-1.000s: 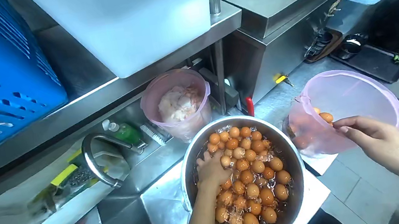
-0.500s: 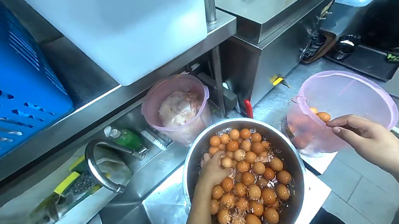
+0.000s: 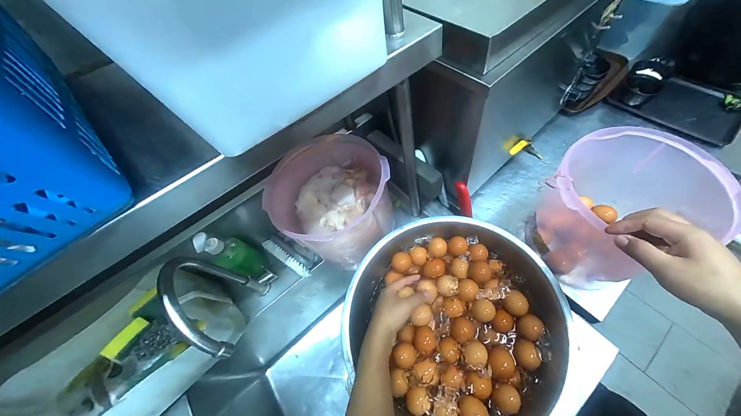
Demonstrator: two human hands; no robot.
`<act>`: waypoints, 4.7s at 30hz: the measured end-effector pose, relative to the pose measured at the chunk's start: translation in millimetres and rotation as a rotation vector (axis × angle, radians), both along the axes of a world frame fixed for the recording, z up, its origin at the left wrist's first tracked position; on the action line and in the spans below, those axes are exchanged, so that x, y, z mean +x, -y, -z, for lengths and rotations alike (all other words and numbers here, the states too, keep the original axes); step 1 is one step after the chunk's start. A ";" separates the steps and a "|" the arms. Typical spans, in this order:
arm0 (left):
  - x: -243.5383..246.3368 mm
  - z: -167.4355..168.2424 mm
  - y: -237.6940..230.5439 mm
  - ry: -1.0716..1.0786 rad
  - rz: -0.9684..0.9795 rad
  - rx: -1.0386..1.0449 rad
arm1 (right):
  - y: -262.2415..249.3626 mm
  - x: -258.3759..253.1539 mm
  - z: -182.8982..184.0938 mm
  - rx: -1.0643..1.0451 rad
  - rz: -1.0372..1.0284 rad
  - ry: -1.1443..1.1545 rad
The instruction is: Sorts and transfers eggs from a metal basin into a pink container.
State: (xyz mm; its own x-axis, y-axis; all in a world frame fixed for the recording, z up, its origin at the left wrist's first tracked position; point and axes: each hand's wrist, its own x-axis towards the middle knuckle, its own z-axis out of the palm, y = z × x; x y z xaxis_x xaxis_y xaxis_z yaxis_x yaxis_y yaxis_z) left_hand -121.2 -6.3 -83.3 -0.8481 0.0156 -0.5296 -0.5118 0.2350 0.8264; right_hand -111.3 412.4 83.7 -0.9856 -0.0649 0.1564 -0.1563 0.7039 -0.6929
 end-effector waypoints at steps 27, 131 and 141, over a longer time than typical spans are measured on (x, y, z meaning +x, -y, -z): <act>28.5 -65.6 -40.8 0.197 -0.707 0.804 | 128.2 7.7 34.3 0.039 -0.424 0.039; 110.9 -175.9 -129.4 -0.249 -0.127 0.330 | 107.8 49.0 -10.2 -0.440 -0.458 0.351; 99.0 -179.9 -133.9 -0.160 -0.273 0.706 | 109.7 11.1 -27.7 -0.038 -0.769 0.157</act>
State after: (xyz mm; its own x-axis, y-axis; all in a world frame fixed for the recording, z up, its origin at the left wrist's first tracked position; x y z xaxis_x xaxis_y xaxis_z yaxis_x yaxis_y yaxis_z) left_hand -22.2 127.6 96.6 -0.9358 0.0834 -0.3426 -0.3375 -0.4929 0.8020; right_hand -100.2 302.7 111.5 -0.6767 -0.7354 0.0347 -0.4885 0.4133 -0.7684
